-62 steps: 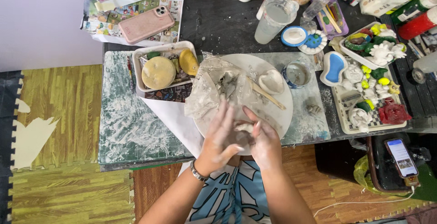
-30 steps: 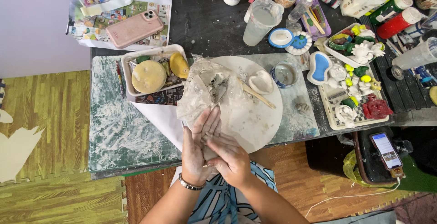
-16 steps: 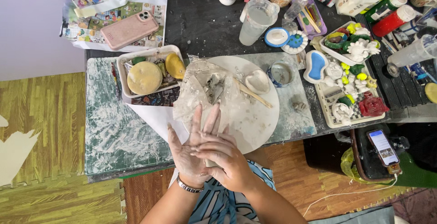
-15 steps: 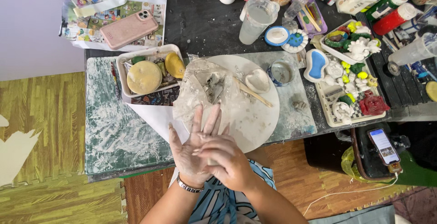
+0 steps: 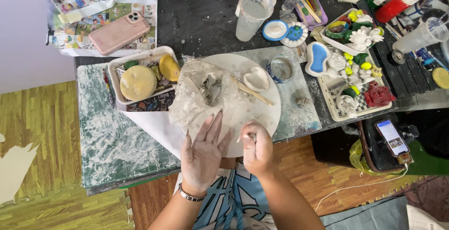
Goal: The person sits at a cluttered workbench and repeatedly shapes small pieces of grey clay by hand. They roll the clay into balls, flatten it, and form it into small, rounded shapes, occasionally dipping their hands into a container of water to keep the material pliable.
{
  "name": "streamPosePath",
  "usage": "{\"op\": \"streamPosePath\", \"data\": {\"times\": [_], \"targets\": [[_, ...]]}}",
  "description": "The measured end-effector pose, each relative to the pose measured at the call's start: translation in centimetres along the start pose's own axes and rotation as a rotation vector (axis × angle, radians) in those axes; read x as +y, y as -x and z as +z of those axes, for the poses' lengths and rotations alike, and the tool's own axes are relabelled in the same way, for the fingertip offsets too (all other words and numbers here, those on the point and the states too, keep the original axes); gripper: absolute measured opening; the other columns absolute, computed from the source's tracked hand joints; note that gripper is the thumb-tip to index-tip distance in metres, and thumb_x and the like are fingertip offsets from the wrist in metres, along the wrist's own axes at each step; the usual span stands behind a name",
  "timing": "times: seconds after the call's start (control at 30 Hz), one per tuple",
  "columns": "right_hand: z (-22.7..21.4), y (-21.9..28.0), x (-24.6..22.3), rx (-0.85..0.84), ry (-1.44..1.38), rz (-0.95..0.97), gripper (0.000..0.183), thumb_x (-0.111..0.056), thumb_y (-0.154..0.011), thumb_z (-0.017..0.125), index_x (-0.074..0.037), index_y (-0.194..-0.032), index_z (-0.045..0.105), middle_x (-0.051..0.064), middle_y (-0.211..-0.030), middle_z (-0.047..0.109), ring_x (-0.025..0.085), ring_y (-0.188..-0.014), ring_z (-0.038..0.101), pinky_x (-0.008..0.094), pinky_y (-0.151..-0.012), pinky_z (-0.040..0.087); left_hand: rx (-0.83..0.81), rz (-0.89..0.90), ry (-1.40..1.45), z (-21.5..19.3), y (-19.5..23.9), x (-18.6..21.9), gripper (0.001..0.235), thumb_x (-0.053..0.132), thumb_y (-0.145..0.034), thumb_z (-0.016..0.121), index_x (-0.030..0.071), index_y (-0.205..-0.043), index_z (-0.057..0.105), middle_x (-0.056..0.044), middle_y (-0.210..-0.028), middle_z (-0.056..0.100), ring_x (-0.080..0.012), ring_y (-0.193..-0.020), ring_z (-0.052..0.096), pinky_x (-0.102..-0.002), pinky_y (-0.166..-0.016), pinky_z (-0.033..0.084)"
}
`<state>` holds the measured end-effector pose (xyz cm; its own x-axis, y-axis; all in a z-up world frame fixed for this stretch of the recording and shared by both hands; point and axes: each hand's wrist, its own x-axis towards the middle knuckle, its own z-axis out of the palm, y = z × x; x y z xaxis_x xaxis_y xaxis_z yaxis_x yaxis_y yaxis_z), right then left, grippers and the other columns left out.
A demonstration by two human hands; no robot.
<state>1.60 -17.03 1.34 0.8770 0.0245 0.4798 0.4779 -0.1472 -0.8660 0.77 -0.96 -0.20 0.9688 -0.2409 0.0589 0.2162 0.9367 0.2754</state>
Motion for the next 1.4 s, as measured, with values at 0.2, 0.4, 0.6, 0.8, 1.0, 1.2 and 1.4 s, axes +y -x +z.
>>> {"op": "streamPosePath", "data": {"times": [0.2,0.4,0.6,0.8,1.0,1.2,1.4], "targets": [[-2.0,-1.1,3.9,0.104,-0.083,0.164,0.031,-0.016,-0.116,0.041,-0.005,-0.088,0.047,0.004,-0.078,0.046,0.013,-0.069,0.045,0.028,-0.064,0.042,-0.039,0.100,-0.452,-2.3,-0.5,0.0,0.054,0.039,-0.110,0.041,0.002,-0.148,0.052,-0.018,-0.161,0.044,-0.0335,-0.155,0.034,-0.057,-0.132,0.019],[-5.9,-7.1,6.4,0.258,-0.292,0.396,0.030,-0.028,-0.111,0.043,-0.010,-0.087,0.050,0.004,-0.078,0.054,0.011,-0.061,0.044,0.026,-0.055,0.040,-0.058,0.195,-0.243,-5.1,-0.6,-1.1,0.039,0.030,-0.115,0.043,0.004,-0.139,0.062,-0.015,-0.150,0.056,-0.0350,-0.153,0.040,-0.062,-0.131,0.026],[-8.1,-16.5,8.3,0.189,-0.192,0.272,0.026,-0.026,-0.113,0.051,-0.008,-0.094,0.052,0.000,-0.088,0.055,0.008,-0.071,0.044,0.026,-0.062,0.038,-0.091,0.094,-0.250,-6.0,-0.5,-1.5,0.045,0.034,-0.110,0.044,0.004,-0.141,0.059,-0.014,-0.149,0.054,-0.0325,-0.149,0.039,-0.054,-0.129,0.020],[-7.4,-23.5,11.6,0.296,0.196,0.166,0.033,-0.026,-0.112,0.053,-0.005,-0.086,0.052,-0.001,-0.077,0.052,0.008,-0.069,0.046,0.027,-0.061,0.038,-0.045,-0.031,-0.225,-5.9,-1.1,-0.2,0.052,0.037,-0.109,0.044,-0.002,-0.142,0.053,-0.016,-0.149,0.050,-0.0332,-0.151,0.034,-0.056,-0.128,0.020],[-6.8,-28.4,15.2,0.129,0.542,0.008,0.030,-0.026,-0.112,0.052,-0.002,-0.095,0.058,0.006,-0.081,0.061,0.019,-0.076,0.060,0.034,-0.072,0.048,-0.081,-0.116,-0.288,-5.6,-1.7,0.6,0.058,0.041,-0.106,0.049,-0.005,-0.141,0.052,-0.022,-0.155,0.040,-0.0333,-0.152,0.031,-0.051,-0.129,0.016],[-7.5,-32.4,17.8,-0.126,0.601,0.101,0.025,-0.024,-0.110,0.057,0.000,-0.116,0.062,0.010,-0.100,0.065,0.026,-0.090,0.066,0.036,-0.081,0.052,-0.078,-0.164,-0.288,-6.1,-1.5,0.5,0.063,0.044,-0.105,0.053,-0.008,-0.139,0.052,-0.025,-0.155,0.039,-0.0374,-0.153,0.030,-0.052,-0.129,0.016],[-9.2,-34.3,18.2,-0.278,0.704,0.334,0.037,-0.021,-0.088,0.072,-0.006,-0.120,0.063,0.009,-0.110,0.073,0.023,-0.107,0.072,0.036,-0.092,0.054,-0.046,-0.190,-0.298,-7.1,-1.3,0.1,0.063,0.041,-0.103,0.055,-0.011,-0.139,0.049,-0.027,-0.153,0.040,-0.0391,-0.154,0.029,-0.054,-0.128,0.018]]}}
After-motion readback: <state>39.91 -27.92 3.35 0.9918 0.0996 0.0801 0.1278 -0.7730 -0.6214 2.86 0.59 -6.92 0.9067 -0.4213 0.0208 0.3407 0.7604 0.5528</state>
